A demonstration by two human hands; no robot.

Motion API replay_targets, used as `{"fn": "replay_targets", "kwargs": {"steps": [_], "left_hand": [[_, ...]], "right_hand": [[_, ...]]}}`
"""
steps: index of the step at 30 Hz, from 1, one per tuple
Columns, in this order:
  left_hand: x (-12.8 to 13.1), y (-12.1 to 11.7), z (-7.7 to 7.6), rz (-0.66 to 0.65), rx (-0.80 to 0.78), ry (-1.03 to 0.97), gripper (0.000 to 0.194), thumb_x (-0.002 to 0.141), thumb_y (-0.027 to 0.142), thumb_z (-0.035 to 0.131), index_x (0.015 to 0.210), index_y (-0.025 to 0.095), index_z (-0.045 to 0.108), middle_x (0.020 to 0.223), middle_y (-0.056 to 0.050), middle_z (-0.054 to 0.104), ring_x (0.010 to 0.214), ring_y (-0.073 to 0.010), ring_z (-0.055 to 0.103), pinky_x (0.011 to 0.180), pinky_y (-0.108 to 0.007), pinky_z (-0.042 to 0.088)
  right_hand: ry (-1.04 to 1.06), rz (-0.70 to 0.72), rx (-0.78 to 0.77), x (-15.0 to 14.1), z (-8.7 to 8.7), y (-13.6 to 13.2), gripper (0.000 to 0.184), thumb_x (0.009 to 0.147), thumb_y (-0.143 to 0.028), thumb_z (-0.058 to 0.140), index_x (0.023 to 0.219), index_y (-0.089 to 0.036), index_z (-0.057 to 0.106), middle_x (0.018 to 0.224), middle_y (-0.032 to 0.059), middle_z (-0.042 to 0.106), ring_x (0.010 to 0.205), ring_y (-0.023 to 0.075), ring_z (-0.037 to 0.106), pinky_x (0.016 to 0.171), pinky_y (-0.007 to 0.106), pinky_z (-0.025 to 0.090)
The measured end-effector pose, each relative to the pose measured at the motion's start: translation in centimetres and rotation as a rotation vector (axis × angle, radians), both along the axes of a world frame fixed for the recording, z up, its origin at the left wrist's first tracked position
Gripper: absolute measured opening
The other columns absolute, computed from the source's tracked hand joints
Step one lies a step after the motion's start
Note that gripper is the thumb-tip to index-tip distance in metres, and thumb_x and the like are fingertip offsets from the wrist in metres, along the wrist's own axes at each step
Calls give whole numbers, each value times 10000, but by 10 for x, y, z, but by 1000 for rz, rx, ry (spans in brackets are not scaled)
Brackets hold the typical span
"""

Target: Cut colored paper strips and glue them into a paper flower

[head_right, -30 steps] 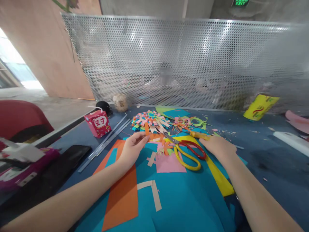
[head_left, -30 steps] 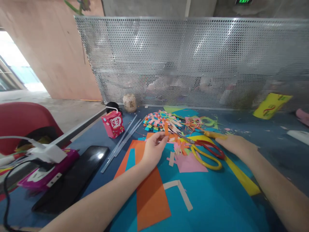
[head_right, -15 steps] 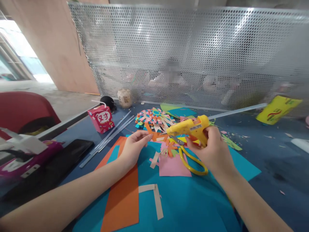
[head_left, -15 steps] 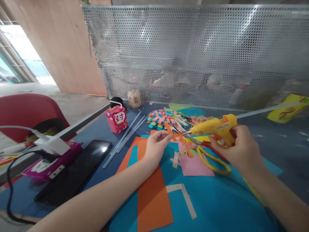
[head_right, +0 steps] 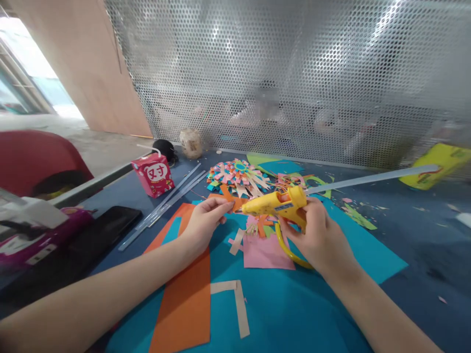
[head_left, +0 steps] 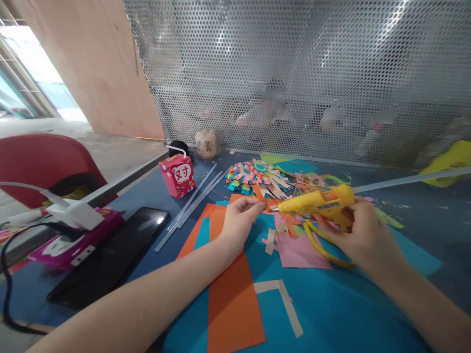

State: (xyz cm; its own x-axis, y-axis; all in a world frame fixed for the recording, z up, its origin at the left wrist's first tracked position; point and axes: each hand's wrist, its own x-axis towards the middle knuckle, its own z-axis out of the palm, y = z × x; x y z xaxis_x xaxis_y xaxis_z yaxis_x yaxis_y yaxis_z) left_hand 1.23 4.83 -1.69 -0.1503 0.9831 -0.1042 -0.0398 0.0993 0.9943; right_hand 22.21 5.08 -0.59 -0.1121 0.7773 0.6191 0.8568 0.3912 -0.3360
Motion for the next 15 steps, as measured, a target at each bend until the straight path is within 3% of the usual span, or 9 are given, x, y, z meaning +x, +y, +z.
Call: {"fn": "replay_targets", "kwargs": {"steps": [15], "left_hand": [[0, 1, -2, 17, 13, -73, 282, 848, 293, 521, 1084, 139, 540, 1079, -81, 576, 913, -187, 583, 771, -388, 502]], "right_hand": [[-44, 4, 39, 1, 0, 0, 295, 722, -457, 549, 829, -231, 392, 792, 87, 599, 698, 270, 626, 485, 323, 486]]}}
